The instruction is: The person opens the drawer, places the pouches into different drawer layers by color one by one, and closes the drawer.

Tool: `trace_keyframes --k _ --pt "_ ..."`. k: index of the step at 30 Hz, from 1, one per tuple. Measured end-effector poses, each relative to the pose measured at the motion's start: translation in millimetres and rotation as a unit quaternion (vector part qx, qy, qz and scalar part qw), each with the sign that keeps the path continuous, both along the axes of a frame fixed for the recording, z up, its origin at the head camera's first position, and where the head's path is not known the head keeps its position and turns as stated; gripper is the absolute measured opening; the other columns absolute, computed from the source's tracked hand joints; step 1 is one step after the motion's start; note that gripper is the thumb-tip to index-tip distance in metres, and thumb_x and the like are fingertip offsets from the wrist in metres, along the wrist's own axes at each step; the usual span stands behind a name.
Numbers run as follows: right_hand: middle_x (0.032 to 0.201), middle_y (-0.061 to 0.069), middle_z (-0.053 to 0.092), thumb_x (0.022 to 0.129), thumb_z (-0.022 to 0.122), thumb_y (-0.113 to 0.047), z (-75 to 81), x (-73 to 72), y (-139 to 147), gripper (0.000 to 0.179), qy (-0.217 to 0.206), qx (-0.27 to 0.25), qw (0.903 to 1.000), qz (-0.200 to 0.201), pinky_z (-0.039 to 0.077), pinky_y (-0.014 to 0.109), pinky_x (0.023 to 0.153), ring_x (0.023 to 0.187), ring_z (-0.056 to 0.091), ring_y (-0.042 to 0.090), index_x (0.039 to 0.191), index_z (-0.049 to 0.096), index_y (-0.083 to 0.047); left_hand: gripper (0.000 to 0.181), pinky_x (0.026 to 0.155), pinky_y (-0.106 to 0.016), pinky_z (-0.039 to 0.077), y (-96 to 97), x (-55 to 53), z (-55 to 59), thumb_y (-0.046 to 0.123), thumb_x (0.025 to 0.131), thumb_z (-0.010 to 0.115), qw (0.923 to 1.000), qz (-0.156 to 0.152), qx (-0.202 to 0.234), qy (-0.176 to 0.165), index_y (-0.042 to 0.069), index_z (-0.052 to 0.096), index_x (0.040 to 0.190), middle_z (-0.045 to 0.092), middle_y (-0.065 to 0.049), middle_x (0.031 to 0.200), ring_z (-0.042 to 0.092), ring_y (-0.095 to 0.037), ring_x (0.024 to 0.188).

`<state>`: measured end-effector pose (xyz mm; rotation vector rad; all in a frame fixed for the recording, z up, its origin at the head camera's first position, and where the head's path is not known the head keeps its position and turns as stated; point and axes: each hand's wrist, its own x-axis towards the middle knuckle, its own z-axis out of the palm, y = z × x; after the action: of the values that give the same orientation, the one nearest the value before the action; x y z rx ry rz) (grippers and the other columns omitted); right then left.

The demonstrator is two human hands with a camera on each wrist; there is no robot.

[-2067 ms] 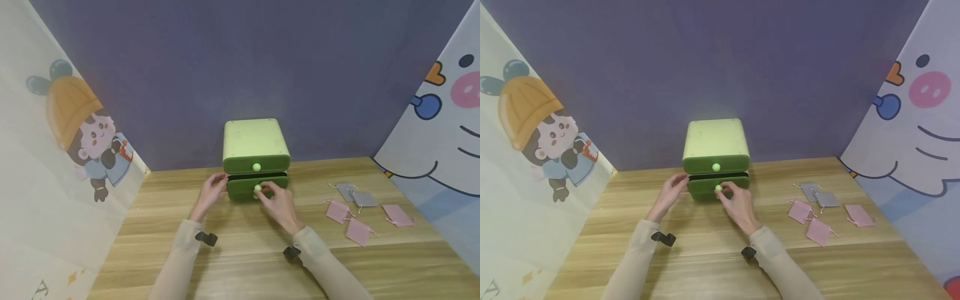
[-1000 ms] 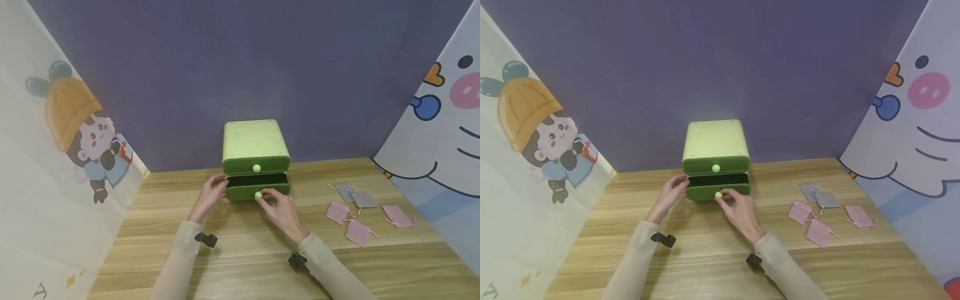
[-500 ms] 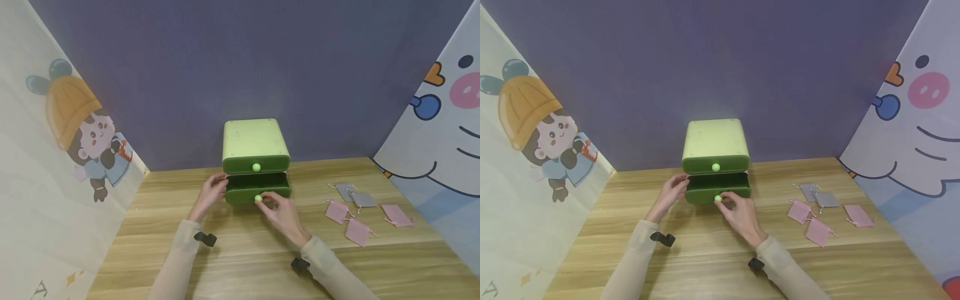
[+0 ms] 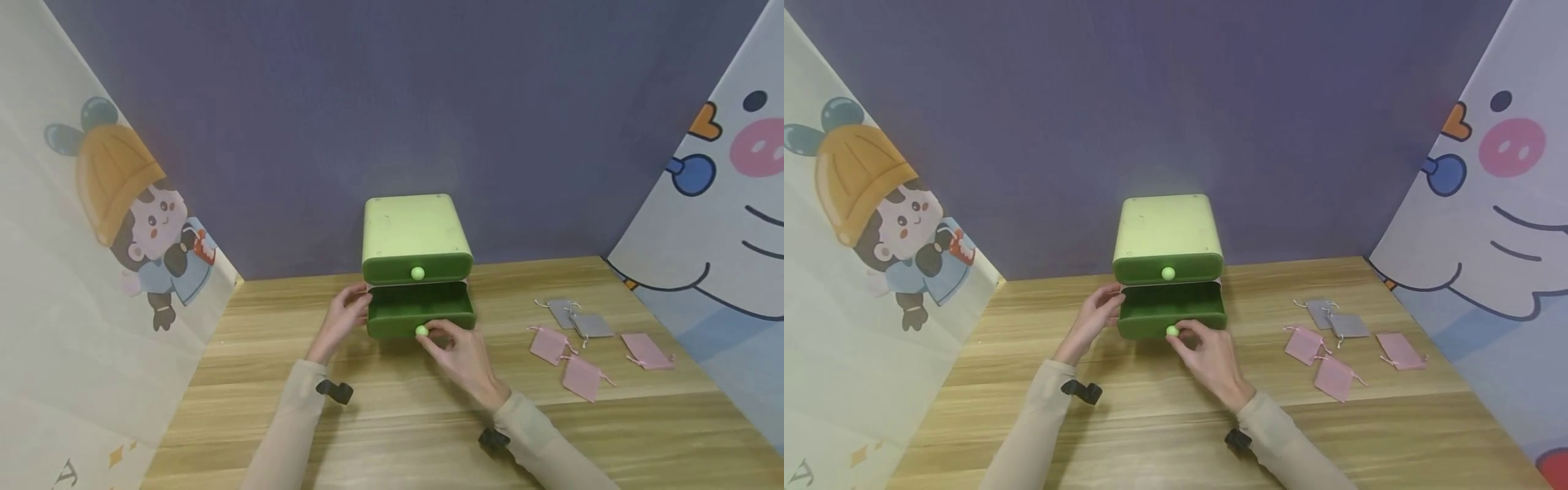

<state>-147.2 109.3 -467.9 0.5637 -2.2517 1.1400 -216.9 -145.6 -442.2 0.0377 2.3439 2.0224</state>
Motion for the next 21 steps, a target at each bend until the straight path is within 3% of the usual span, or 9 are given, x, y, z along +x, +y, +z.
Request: trace_keyframes --k 7,15,21 --pt "0.082 0.000 0.081 0.086 0.091 -0.016 -0.5 4.3 -0.4 0.018 0.017 -0.006 0.9998 0.003 0.033 0.010 0.037 0.045 0.037 -0.014 0.100 0.080 -0.013 0.053 0.095 -0.039 0.066 -0.3 0.4 -0.2 0.025 0.107 0.064 1.0000 -0.001 0.006 -0.002 0.004 0.052 0.154 0.060 -0.025 0.146 0.074 -0.025 0.104" --pt "0.082 0.000 0.081 0.085 0.091 -0.016 -2.5 8.3 0.3 0.019 0.011 -0.002 0.9999 -0.001 0.036 0.010 0.040 0.047 0.040 -0.014 0.100 0.080 -0.014 0.052 0.097 -0.047 0.065 -1.2 1.4 -0.4 0.024 0.107 0.064 0.9999 0.005 0.008 0.004 0.003 0.053 0.153 0.060 -0.026 0.146 0.075 -0.027 0.103" --pt "0.082 0.001 0.081 0.085 0.091 -0.014 -5.3 9.4 2.1 0.019 0.019 -0.001 0.9998 0.006 0.036 0.009 0.040 0.046 0.042 -0.011 0.100 0.080 -0.012 0.052 0.095 -0.042 0.066 -1.1 1.2 -2.2 0.024 0.107 0.064 1.0000 -0.002 0.009 0.001 0.003 0.053 0.153 0.060 -0.025 0.147 0.074 -0.025 0.102"
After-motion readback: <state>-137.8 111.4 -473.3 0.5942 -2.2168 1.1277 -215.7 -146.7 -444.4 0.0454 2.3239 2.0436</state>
